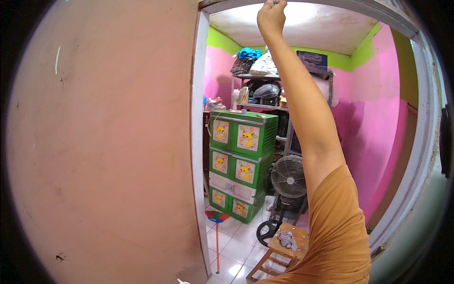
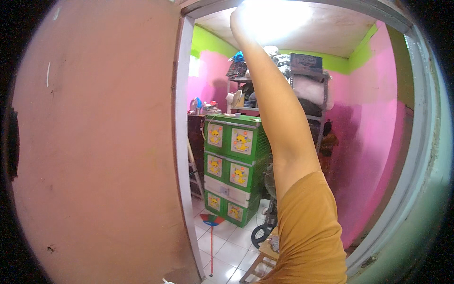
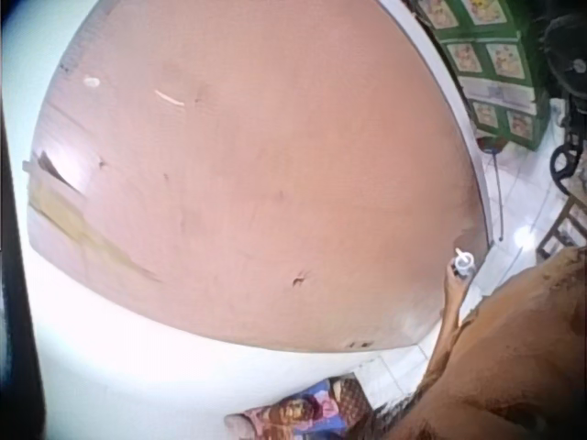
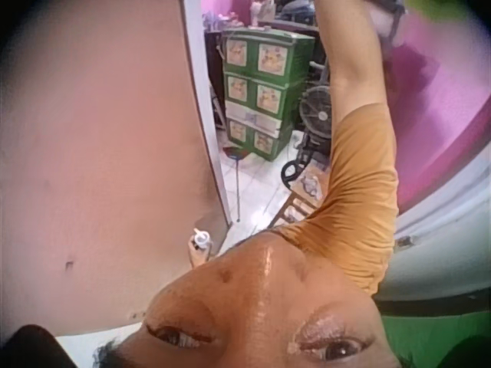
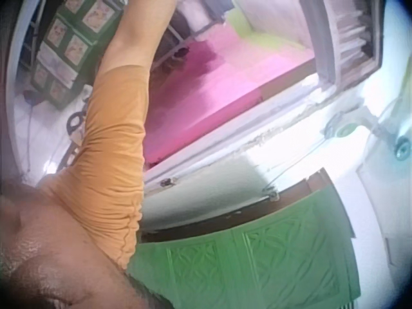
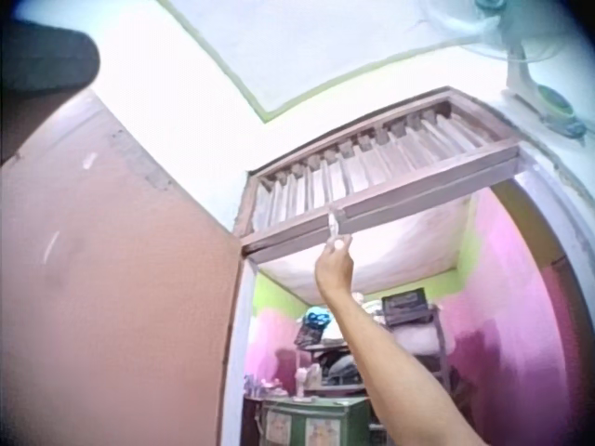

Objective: The person dips a paintbrush into a small can of paint and paints the upper doorframe.

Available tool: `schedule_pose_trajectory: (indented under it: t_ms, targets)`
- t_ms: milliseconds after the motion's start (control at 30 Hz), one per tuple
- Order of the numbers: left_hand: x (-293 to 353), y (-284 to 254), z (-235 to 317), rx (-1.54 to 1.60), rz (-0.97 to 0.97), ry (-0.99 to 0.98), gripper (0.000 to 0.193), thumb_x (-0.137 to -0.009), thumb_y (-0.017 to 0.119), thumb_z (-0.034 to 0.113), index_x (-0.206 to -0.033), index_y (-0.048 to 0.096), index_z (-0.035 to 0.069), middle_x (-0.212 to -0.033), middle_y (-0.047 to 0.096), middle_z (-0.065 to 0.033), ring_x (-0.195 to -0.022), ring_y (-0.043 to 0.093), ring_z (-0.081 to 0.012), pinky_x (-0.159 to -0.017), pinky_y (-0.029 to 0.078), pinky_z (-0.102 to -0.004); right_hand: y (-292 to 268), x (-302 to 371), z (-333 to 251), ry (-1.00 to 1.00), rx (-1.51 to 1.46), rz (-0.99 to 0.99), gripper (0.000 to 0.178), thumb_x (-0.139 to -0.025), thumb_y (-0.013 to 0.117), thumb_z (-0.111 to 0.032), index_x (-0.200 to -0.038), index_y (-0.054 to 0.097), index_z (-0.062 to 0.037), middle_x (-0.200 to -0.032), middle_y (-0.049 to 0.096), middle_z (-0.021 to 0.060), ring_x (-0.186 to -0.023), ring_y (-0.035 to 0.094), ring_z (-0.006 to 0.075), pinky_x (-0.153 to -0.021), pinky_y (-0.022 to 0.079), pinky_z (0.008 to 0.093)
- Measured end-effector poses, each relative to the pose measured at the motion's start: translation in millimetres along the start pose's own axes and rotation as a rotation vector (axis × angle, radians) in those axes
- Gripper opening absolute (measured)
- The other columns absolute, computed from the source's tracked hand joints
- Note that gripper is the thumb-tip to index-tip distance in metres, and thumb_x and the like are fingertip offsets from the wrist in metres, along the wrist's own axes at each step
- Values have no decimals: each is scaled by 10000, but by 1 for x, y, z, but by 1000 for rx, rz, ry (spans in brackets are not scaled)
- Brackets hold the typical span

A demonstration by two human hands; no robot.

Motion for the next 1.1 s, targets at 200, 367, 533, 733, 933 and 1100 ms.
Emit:
schedule_pose_trajectory:
  t_ms: [200,367,533,733,933,1100]
  targets:
    - [12,-37,0,-142,178,-25,727,-754,869,116,-1340,452,12,-1230,604,-151,-1104,626,-237,-929,536,-352,72,29,8,24,-28,-49,323,-1029,397,-255,-1183,516,3,-970,632,377,-953,596,557,-852,451,595]
    - [13,-51,35,-191,295,-15,691,-771,816,29,-1347,435,28,-1246,582,-146,-1113,614,-236,-922,537,-350,108,57,19,101,-133,-140,261,-964,513,-242,-1031,548,8,-971,643,336,-941,615,527,-825,470,567]
    - [14,-45,21,-229,421,-30,690,-798,810,91,-1359,419,-2,-1233,589,-162,-1097,621,-237,-909,541,-344,155,89,27,118,-171,-296,372,-972,508,-307,-1203,567,-21,-1090,687,267,-1053,642,445,-934,483,489]
    - [14,-51,-191,-642,414,98,706,-831,802,166,-1373,400,-39,-1218,599,-181,-1077,630,-238,-894,546,-337,212,77,52,66,-436,-102,235,-947,555,-203,-1007,540,24,-892,631,297,-861,622,473,-768,481,511]
    - [3,-31,-130,-380,532,-66,691,-839,797,193,-1358,411,-50,-1164,629,-177,-1045,640,-229,-862,547,-336,248,46,55,-59,-523,75,202,-955,534,-168,-957,542,34,-879,630,292,-835,614,472,-747,469,517]
    - [15,11,35,-243,660,-101,661,-840,793,206,-1331,431,-47,-1093,667,-159,-995,650,-212,-802,549,-343,198,71,13,116,-533,128,197,-972,497,-173,-976,531,21,-863,637,295,-832,621,468,-739,472,521]
Point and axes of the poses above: each hand's wrist, its own x-axis away from the middle knuckle, its own y-axis out of the palm, z = x × y, the point moved 1 cm from there along -x, towards the middle knuckle
